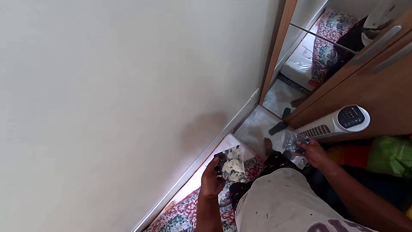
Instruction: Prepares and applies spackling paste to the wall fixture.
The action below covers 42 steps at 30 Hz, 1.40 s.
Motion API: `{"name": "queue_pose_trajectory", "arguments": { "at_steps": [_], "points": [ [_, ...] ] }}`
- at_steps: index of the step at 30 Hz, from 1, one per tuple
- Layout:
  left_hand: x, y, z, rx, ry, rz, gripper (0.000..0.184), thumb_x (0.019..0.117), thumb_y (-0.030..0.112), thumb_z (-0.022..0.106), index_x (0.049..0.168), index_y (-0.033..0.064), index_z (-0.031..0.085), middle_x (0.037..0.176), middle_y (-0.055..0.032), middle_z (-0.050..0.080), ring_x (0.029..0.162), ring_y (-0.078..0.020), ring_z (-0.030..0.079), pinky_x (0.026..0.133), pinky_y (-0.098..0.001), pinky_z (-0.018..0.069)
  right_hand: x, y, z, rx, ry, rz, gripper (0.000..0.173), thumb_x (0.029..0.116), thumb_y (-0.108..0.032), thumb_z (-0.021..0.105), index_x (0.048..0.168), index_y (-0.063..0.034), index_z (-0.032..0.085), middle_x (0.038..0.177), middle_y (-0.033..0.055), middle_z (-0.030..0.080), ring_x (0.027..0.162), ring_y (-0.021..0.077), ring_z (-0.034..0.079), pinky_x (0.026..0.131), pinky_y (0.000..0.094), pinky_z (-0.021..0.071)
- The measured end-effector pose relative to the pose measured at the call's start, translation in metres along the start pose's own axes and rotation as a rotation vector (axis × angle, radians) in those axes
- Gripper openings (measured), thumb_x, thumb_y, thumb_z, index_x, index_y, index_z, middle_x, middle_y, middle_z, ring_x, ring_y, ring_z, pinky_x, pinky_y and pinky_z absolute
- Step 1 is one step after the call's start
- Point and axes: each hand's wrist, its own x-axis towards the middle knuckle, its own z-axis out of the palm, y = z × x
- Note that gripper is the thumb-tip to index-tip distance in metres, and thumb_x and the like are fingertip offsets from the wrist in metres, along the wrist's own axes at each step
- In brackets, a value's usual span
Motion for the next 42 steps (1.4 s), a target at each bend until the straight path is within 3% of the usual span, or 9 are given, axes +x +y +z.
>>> {"name": "queue_pose_trajectory", "arguments": {
  "at_steps": [4,5,11,16,23,28,33,39,42],
  "points": [
    [0.085,-0.034,0.019,-0.035,0.038,0.016,0.025,0.0886,0.034,0.069,0.1,0.0131,0.073,0.088,-0.007,0.075,0.079,-0.0154,0.074,0.07,-0.0355,0.0634,0.112,-0.015,0.002,-0.229,-0.071,-0.037,0.037,0.1036,-0.003,0.054,0.14,0.0002,0.049,0.124,0.0218,0.06,0.097,0.0296,0.071,0.074,0.0462,0.0642],
    [0.109,-0.042,0.028,-0.046,0.049,0.02,0.024,0.0888,0.033,0.068,0.1,0.0133,0.073,0.089,-0.0067,0.076,0.079,-0.0151,0.074,0.071,-0.0352,0.0635,0.139,-0.022,0.002,-0.27,-0.083,-0.032,0.037,0.1035,-0.003,0.055,0.14,0.0006,0.05,0.124,0.0223,0.06,0.097,0.0293,0.071,0.075,0.0459,0.064],
    [0.22,-0.061,0.083,-0.1,0.049,-0.1,0.025,0.0964,0.029,0.055,0.106,0.0098,0.069,0.094,-0.0121,0.075,0.083,-0.021,0.075,0.07,-0.0397,0.0636,0.216,-0.061,-0.01,-0.456,-0.108,-0.134,0.027,0.1026,-0.004,0.057,0.127,0.0052,0.06,0.113,0.021,0.066,0.093,0.0227,0.07,0.079,0.0396,0.0616],
    [0.296,-0.072,0.095,0.033,0.039,-0.215,0.037,0.1037,0.032,0.037,0.111,0.0098,0.065,0.098,-0.0126,0.074,0.088,-0.0235,0.074,0.074,-0.0429,0.0627,0.257,-0.055,-0.017,-0.462,-0.067,-0.261,0.022,0.1,-0.003,0.059,0.119,0.0056,0.066,0.101,0.0149,0.069,0.083,0.0129,0.068,0.076,0.0316,0.0595],
    [0.404,-0.132,0.059,0.034,-0.011,-0.411,0.041,0.1071,0.033,0.031,0.11,0.0085,0.064,0.097,-0.0142,0.074,0.085,-0.0268,0.074,0.072,-0.0452,0.0629,0.322,-0.005,-0.021,-0.413,0.105,-0.404,0.025,0.0988,-0.005,0.057,0.119,0.0071,0.066,0.104,0.0142,0.071,0.087,0.0095,0.069,0.079,0.0286,0.0599],
    [0.52,-0.217,-0.009,0.072,-0.104,-0.452,0.044,0.1104,0.032,0.024,0.117,0.0078,0.06,0.099,-0.0123,0.073,0.086,-0.0236,0.074,0.073,-0.0409,0.0631,0.407,0.057,-0.023,-0.495,0.217,-0.648,0.022,0.0974,-0.004,0.059,0.111,0.0092,0.069,0.105,0.0134,0.071,0.095,0.0023,0.066,0.087,0.0183,0.0546],
    [0.608,-0.297,-0.066,0.02,-0.158,-0.411,0.04,0.1111,0.031,0.026,0.118,0.0091,0.059,0.1,-0.0127,0.072,0.085,-0.0244,0.073,0.071,-0.0408,0.0622,0.491,0.111,-0.025,-0.656,0.193,-0.946,0.021,0.0963,-0.006,0.059,0.105,0.0054,0.074,0.11,0.0164,0.072,0.1,0.0126,0.069,0.089,0.0263,0.0573],
    [0.615,-0.325,-0.097,0.144,-0.197,-0.328,0.038,0.111,0.036,0.035,0.128,0.0083,0.056,0.106,-0.0138,0.069,0.085,-0.0247,0.072,0.071,-0.0404,0.0631,0.476,0.144,-0.019,-0.938,0.237,-1.264,0.024,0.0995,-0.008,0.055,0.111,0.0039,0.072,0.113,0.0198,0.072,0.105,0.0254,0.07,0.094,0.0402,0.0575],
    [0.587,-0.323,-0.117,0.159,-0.096,-0.286,0.034,0.1087,0.034,0.043,0.126,0.0084,0.057,0.106,-0.0134,0.068,0.082,-0.0242,0.072,0.067,-0.0394,0.0628,0.441,0.163,-0.005,-1.082,0.215,-1.305,0.023,0.0978,-0.008,0.055,0.11,-0.0016,0.074,0.114,0.0161,0.073,0.104,0.0283,0.071,0.088,0.0447,0.0592]
  ]
}}
